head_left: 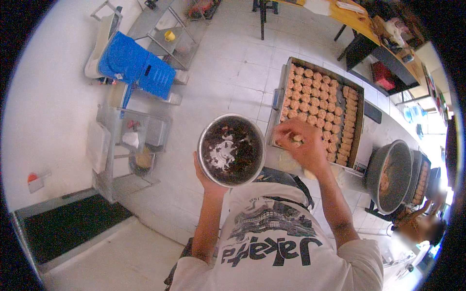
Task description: The person assembles dumplings by placing meat filling onto dough wrappers, folding them, and arranging them on a tray. They then add toppings to the dumplings from separate bowls.
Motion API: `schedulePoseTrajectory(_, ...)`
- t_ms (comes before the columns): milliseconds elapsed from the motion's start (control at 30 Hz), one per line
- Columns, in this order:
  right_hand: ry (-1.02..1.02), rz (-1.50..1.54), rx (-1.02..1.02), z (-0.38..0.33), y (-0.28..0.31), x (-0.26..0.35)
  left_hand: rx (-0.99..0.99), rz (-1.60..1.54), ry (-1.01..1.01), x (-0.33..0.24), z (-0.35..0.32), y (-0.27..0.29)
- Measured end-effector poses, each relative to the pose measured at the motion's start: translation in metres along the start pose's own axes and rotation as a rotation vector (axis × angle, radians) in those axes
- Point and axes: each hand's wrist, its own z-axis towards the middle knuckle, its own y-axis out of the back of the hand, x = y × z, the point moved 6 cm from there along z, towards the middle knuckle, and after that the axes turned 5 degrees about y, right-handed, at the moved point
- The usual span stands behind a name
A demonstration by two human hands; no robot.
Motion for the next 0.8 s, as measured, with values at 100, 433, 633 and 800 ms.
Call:
schedulePoseTrajectory(100,0.361,-0.115,0.082,0.000,-0.032,0.055,-0.026,-0.121,0.102,0.013,0.002,-0.013)
schedulePoseTrajectory(433,0.250,-0.308,0.171,0.002,-0.070,0.041,-0.043,0.113,0.038,0.022,-0.001,-0.013)
schedulePoseTrajectory(633,0.182,0.184,0.099,0.003,-0.036,0.036,-0.052,-0.129,0.075,0.023,0.002,-0.014)
schedulePoseTrajectory(800,-0.129,0.518,0.023,-0.013,0.014,-0.032,-0.042,-0.195,0.079,0.010,-0.002,-0.011)
